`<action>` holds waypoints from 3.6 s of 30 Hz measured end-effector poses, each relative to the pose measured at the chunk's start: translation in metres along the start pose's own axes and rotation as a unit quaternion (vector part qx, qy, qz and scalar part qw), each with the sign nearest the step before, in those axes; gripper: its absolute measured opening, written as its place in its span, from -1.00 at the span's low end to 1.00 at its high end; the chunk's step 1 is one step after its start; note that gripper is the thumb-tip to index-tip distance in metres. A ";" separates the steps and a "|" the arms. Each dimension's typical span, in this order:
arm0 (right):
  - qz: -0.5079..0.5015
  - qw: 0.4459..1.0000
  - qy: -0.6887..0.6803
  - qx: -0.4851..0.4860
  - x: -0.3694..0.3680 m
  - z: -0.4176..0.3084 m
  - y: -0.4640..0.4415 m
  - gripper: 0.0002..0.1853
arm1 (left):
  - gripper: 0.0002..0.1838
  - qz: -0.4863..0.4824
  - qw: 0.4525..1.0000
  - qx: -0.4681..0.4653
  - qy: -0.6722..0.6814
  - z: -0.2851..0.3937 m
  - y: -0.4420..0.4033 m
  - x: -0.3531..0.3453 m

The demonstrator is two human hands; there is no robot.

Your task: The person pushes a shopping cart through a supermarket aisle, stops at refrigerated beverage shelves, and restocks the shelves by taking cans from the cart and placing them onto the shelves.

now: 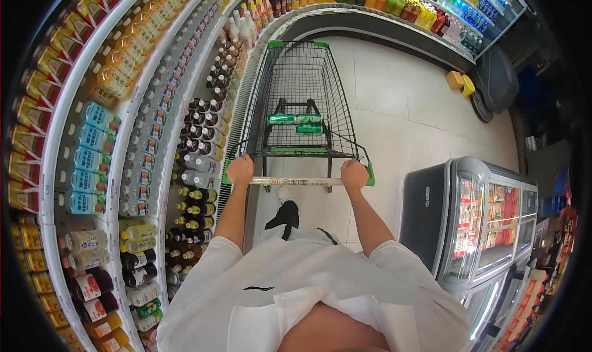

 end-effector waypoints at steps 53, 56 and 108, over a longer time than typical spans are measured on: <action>-0.017 0.999 0.029 -0.043 -0.068 -0.108 -0.525 -0.68 | -0.58 -0.100 0.990 -0.090 -0.041 0.370 -0.401 0.000; -0.009 0.999 0.027 -0.040 -0.071 -0.116 -0.547 -0.67 | -0.59 -0.095 0.990 -0.103 -0.032 0.390 -0.429 0.004; -0.337 0.887 -0.031 -0.313 -0.084 -0.050 -0.983 -0.43 | -0.59 -0.086 0.939 -0.327 -0.066 0.943 -0.756 -0.022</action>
Point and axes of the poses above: each hand's wrist, its own y-axis away from the middle knuckle, its own x-axis out of the back of the hand, z = x × y, the point moved 4 cm from there along -y, towards the middle knuckle, and after that the axes turned 5 degrees about -y, right-handed, at the moved point
